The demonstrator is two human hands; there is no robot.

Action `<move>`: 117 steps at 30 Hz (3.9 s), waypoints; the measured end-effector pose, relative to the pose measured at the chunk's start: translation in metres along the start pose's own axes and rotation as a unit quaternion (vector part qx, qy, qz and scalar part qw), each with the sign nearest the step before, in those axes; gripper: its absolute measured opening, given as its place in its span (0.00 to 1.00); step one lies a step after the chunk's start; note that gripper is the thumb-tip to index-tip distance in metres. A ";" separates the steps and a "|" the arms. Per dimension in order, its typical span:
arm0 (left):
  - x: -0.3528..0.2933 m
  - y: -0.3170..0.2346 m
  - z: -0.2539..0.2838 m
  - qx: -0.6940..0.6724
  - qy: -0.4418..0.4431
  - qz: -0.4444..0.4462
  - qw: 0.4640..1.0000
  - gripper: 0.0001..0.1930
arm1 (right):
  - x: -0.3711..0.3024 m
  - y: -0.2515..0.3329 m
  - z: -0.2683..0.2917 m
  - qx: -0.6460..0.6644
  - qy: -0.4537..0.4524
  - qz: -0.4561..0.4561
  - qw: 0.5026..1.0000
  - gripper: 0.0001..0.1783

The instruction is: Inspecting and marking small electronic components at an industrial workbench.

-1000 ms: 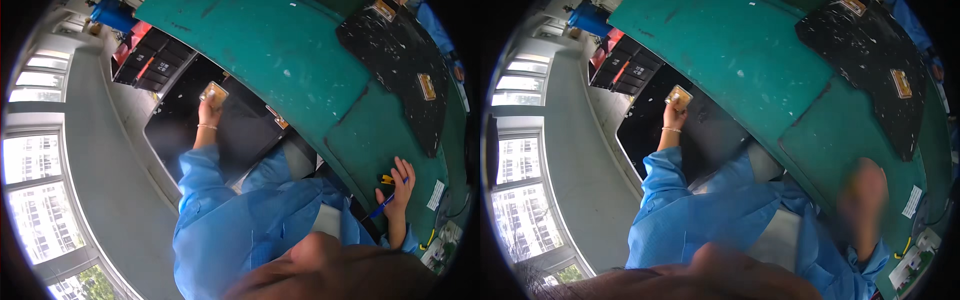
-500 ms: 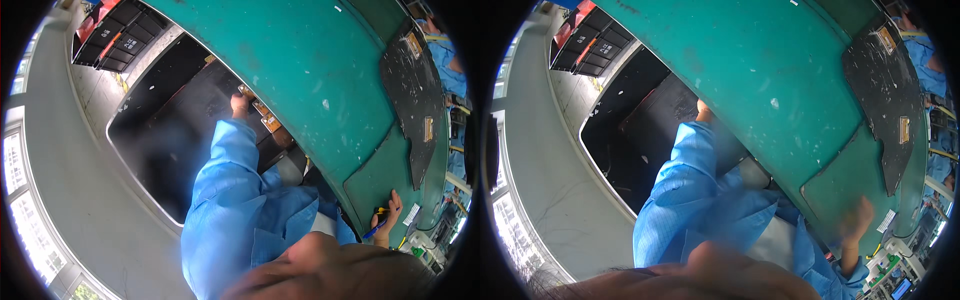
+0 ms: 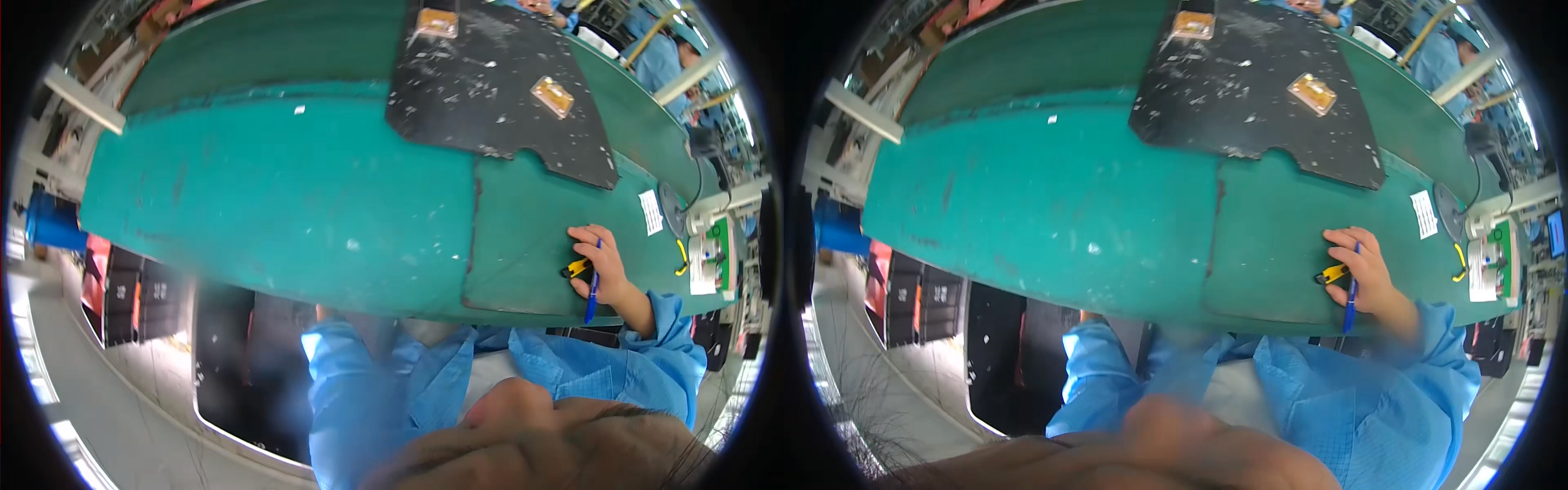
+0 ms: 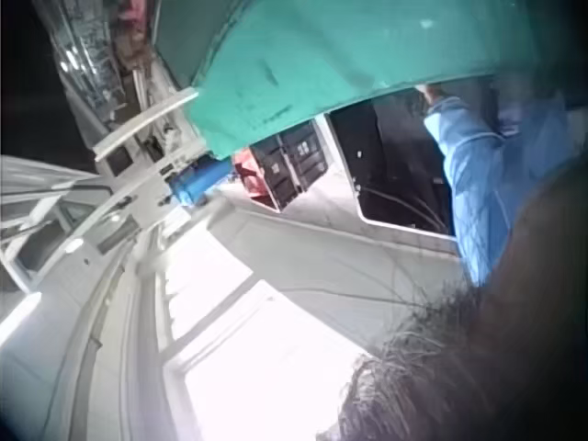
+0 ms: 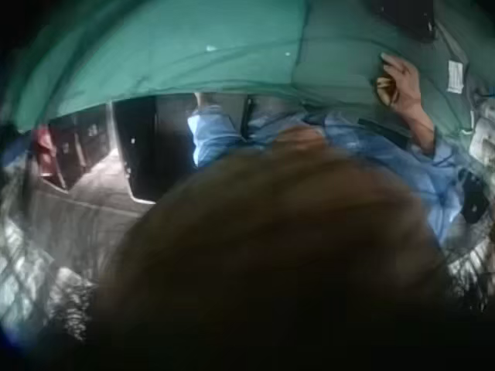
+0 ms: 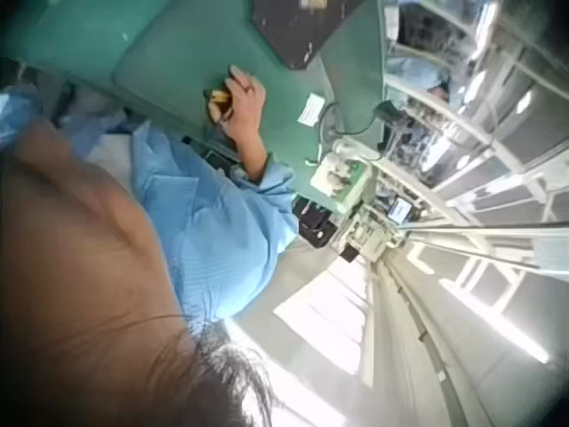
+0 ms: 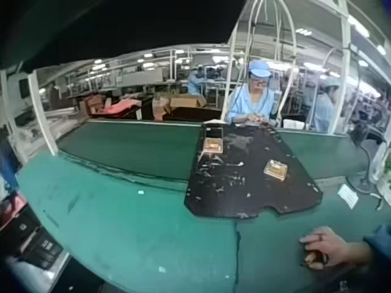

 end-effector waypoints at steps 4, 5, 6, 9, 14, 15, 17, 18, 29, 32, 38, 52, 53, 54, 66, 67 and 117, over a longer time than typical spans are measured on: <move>-0.006 -0.047 0.032 -0.161 -0.001 0.086 0.983 0.12 | -0.003 0.003 0.007 0.011 -0.033 0.013 0.999 0.29; -0.010 -0.064 0.035 -0.202 -0.007 0.109 0.973 0.11 | -0.002 0.004 0.005 0.007 -0.031 0.017 0.999 0.29; -0.014 -0.081 0.029 -0.241 -0.011 0.132 0.961 0.11 | -0.002 0.004 0.004 0.004 -0.028 0.019 0.999 0.29; -0.024 -0.134 0.078 -0.240 -0.118 -0.011 0.964 0.21 | -0.002 0.003 0.009 0.020 -0.057 0.027 0.998 0.29; -0.113 -0.328 0.113 -0.168 -0.197 -0.240 0.935 0.19 | -0.009 -0.019 0.016 0.073 -0.107 0.004 0.992 0.25; -0.160 -0.379 0.098 -0.168 -0.215 -0.264 0.925 0.18 | -0.011 -0.022 0.017 0.078 -0.121 0.003 0.990 0.25; -0.206 -0.444 0.086 -0.149 -0.202 -0.407 0.878 0.14 | -0.013 -0.024 0.018 0.095 -0.130 0.017 0.987 0.22; -0.245 -0.479 0.063 -0.124 -0.204 -0.470 0.850 0.12 | -0.016 -0.028 0.019 0.099 -0.143 0.015 0.985 0.22; -0.420 -0.546 -0.374 0.243 0.302 -0.660 0.643 0.27 | -0.027 -0.062 0.024 0.077 -0.165 0.042 0.982 0.18; -0.412 -0.534 -0.449 0.300 0.275 -0.646 0.646 0.36 | -0.025 -0.067 0.026 0.087 -0.165 0.051 0.981 0.18; -0.407 -0.523 -0.488 0.424 0.198 -0.570 0.676 0.41 | -0.026 -0.070 0.025 0.117 -0.172 0.054 0.977 0.20; -0.549 -0.494 -0.368 0.110 0.355 -0.678 0.634 0.37 | -0.039 -0.135 0.036 0.729 -0.271 -0.196 0.597 0.26; -0.558 -0.489 -0.363 0.118 0.350 -0.691 0.622 0.37 | -0.039 -0.131 0.033 0.729 -0.270 -0.200 0.596 0.26; -0.566 -0.485 -0.357 0.126 0.345 -0.703 0.609 0.37 | -0.039 -0.126 0.031 0.737 -0.266 -0.186 0.592 0.25; -0.513 -0.459 -0.370 -0.042 0.631 -0.148 0.760 0.24 | -0.041 -0.115 0.033 0.685 -0.184 -0.217 0.671 0.25; -0.515 -0.449 -0.372 -0.033 0.659 -0.082 0.747 0.22 | -0.040 -0.113 0.035 0.667 -0.187 -0.210 0.690 0.25; -0.516 -0.436 -0.380 -0.040 0.722 -0.039 0.690 0.20 | -0.038 -0.118 0.045 0.562 -0.192 -0.207 0.777 0.23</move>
Point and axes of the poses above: each hand's wrist, its own x-axis towards the middle knuckle, its own z-axis out of the back of the hand, y = z × x, the point moved 9 cm from there along x, towards the middle knuckle
